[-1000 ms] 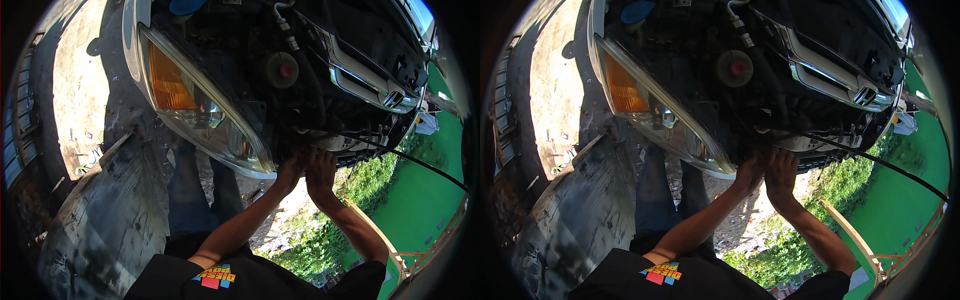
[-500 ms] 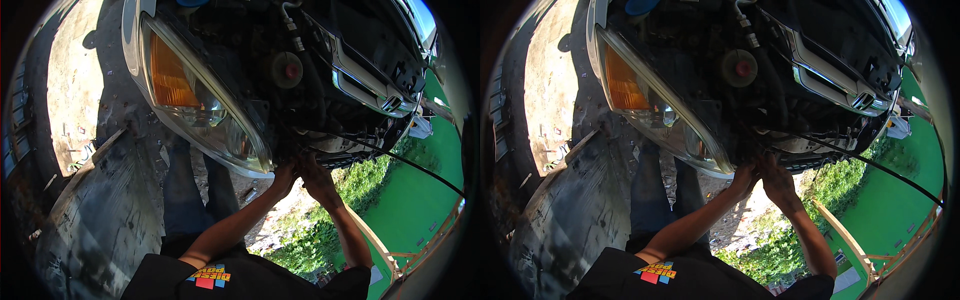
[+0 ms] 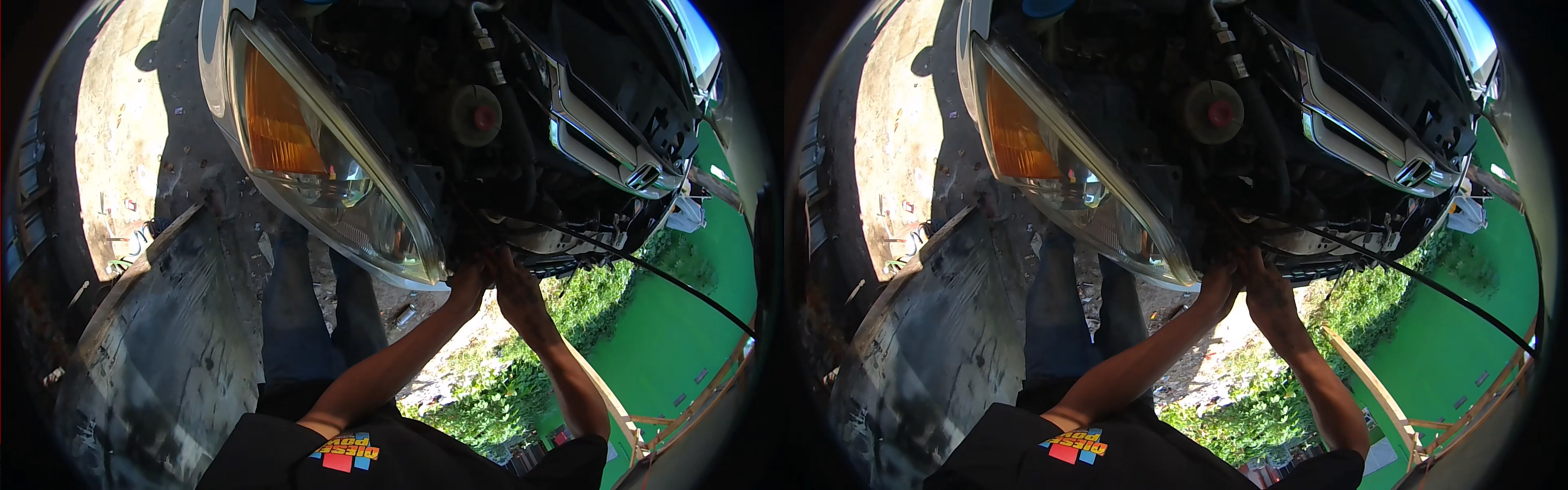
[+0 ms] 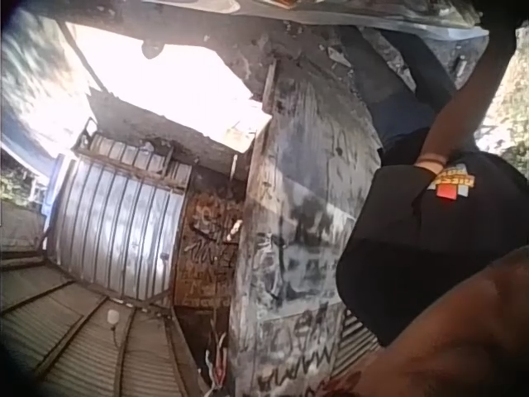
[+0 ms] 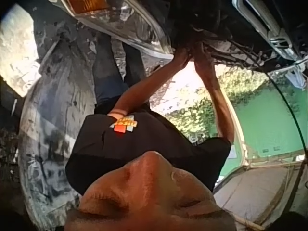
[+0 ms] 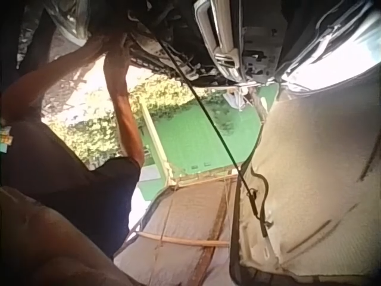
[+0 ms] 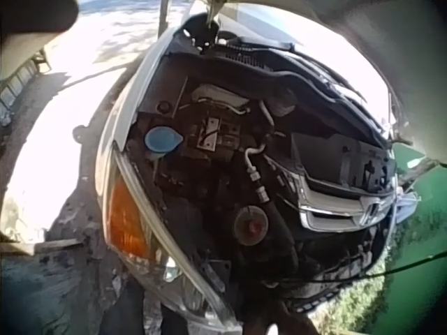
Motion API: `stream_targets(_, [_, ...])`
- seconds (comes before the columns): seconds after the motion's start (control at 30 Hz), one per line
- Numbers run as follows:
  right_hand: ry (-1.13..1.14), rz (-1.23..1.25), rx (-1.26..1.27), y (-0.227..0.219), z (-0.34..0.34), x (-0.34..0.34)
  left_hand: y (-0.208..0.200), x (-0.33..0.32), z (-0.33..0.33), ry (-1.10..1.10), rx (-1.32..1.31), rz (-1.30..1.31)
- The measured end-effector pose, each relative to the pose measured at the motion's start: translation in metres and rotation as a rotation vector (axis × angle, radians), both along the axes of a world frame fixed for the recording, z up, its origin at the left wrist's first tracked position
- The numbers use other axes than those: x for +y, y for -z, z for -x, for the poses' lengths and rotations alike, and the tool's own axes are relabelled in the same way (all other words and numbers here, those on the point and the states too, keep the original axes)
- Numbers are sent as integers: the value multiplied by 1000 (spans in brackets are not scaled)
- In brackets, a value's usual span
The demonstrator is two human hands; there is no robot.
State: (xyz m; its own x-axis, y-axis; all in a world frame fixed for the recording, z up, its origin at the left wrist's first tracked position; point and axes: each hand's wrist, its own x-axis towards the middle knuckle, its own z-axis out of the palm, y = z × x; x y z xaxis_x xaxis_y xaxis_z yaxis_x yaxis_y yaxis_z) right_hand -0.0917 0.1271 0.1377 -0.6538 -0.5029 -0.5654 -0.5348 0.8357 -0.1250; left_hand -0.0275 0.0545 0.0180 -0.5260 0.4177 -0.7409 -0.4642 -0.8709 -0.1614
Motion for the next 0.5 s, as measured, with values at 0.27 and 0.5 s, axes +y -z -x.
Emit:
stream_targets(0.27, [-81, -19, -143, -5, 23, -1, 9, -4, 8, -36, -8, -85])
stream_targets(0.5, [278, 264, -202, 8, 24, -6, -9, -3, 26, 13, -185, 15])
